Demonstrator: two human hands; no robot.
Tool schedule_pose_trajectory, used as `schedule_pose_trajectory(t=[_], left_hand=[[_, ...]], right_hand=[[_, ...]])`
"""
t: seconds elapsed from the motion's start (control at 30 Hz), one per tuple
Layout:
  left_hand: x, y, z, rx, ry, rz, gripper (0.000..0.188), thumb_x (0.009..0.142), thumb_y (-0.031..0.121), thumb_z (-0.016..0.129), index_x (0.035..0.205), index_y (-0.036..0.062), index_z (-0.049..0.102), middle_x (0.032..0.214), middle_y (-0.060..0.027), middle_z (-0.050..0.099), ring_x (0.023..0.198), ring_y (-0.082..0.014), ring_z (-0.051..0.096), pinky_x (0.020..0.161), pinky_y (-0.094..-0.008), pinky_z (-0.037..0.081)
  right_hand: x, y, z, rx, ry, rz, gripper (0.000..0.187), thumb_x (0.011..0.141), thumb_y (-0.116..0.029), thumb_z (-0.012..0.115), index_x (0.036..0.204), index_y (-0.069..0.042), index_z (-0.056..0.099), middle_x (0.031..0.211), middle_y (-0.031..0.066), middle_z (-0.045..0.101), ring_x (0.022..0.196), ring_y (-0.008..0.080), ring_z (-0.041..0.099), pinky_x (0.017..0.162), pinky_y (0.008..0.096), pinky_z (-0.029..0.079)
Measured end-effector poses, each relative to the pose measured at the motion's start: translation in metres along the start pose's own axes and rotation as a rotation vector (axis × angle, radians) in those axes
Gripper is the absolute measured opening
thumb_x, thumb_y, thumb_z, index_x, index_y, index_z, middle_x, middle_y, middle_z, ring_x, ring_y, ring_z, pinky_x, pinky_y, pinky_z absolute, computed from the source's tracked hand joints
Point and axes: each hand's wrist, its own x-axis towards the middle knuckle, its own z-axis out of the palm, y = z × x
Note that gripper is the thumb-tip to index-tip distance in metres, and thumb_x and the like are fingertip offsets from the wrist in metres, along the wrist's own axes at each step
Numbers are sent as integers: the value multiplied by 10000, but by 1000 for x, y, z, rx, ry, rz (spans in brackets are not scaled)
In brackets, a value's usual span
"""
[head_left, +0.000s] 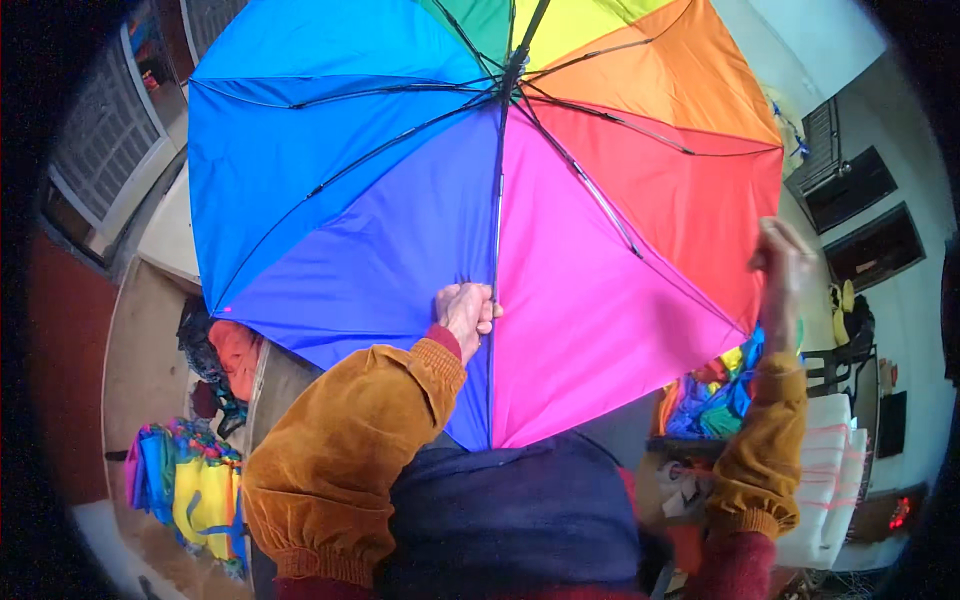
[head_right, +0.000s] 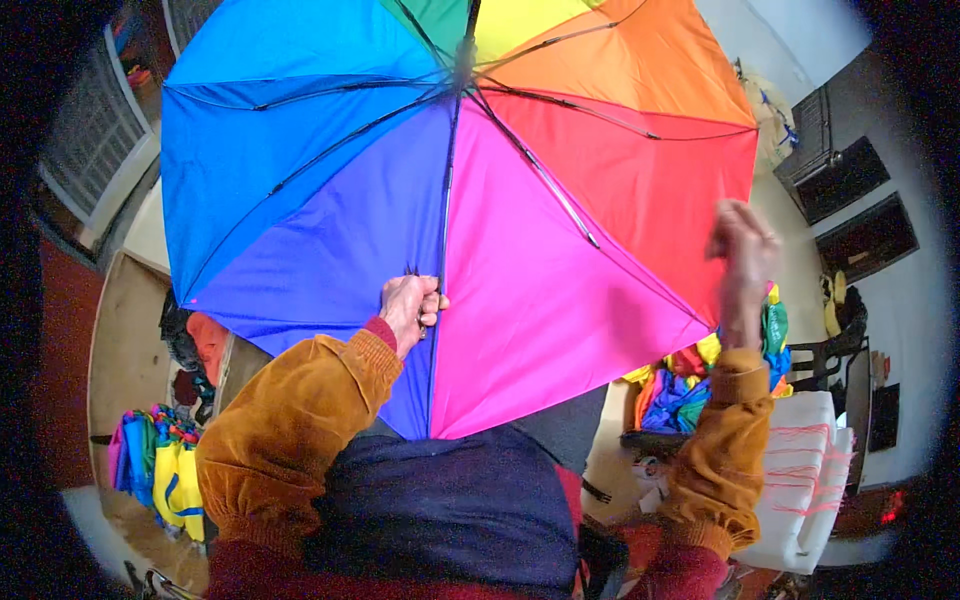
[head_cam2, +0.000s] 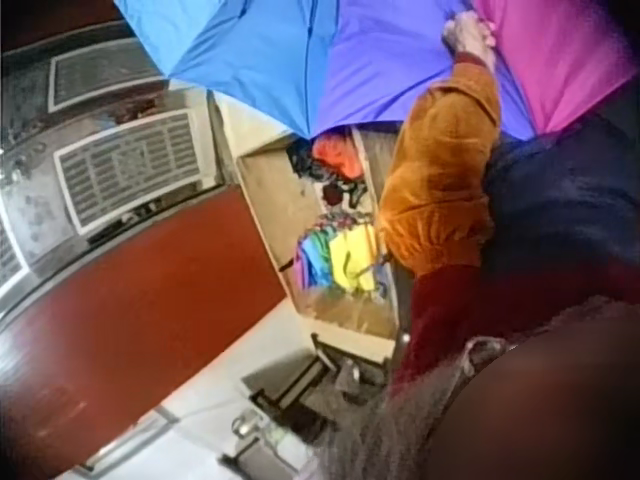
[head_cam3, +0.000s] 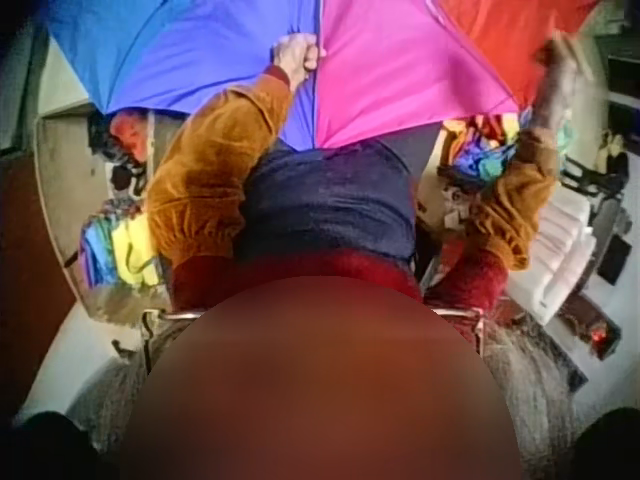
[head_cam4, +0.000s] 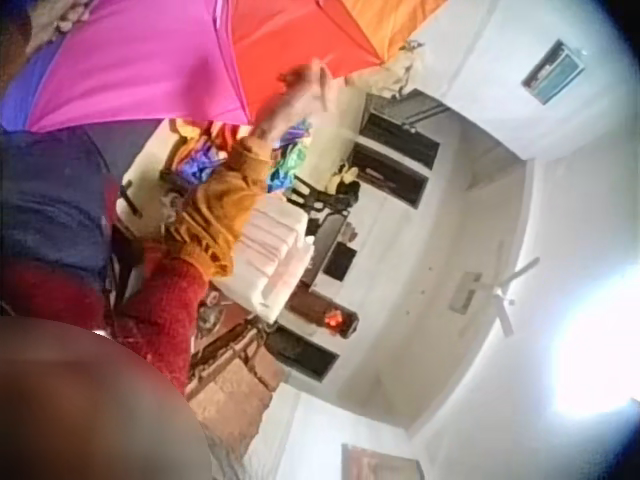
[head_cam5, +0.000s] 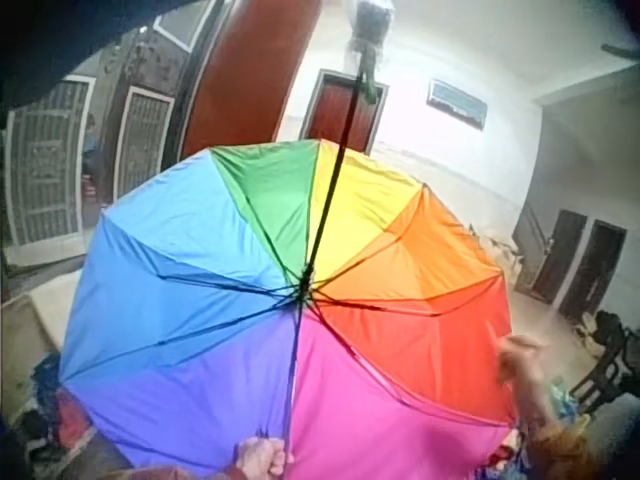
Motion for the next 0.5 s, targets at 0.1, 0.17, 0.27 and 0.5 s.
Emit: schedule_pose_trajectory(t=[0.1, 0.17, 0.27, 0.5], left_hand=[[-6, 5, 0, -6, 64, -56, 77, 785, 46, 477, 725, 1, 491, 602, -125, 536, 400, -81, 385, 330, -223, 288], [-14, 13, 1, 20, 52, -68, 78, 788, 47, 476, 729, 0, 496, 603, -125, 537, 402, -88, 397, 331, -232, 294], [-22, 18, 3, 105, 27, -107, 83, 794, 51, 474, 738, 0, 505, 605, -124, 538, 407, -102, 421, 332, -248, 307], [-14, 9, -9, 21, -1, 8, 145, 794, 95, 492, 848, -39, 510, 567, -106, 525, 404, -162, 470, 365, -279, 373]], right_hand=[[-23, 24, 63, -134, -328, -18, 151, 781, -53, 505, 801, 26, 632, 538, 27, 517, 455, 92, 476, 416, 241, 372], [-53, 44, 124, -243, -566, -9, 149, 726, -31, 530, 800, 64, 617, 561, 59, 537, 475, 112, 489, 418, 261, 398], [-74, 82, 179, -542, -831, -380, 42, 675, -24, 549, 681, 13, 569, 588, 196, 549, 517, 316, 563, 504, 399, 456], [-106, 72, 201, -608, -933, -426, 81, 626, -46, 562, 693, -1, 559, 633, 187, 567, 611, 376, 572, 543, 448, 456]])
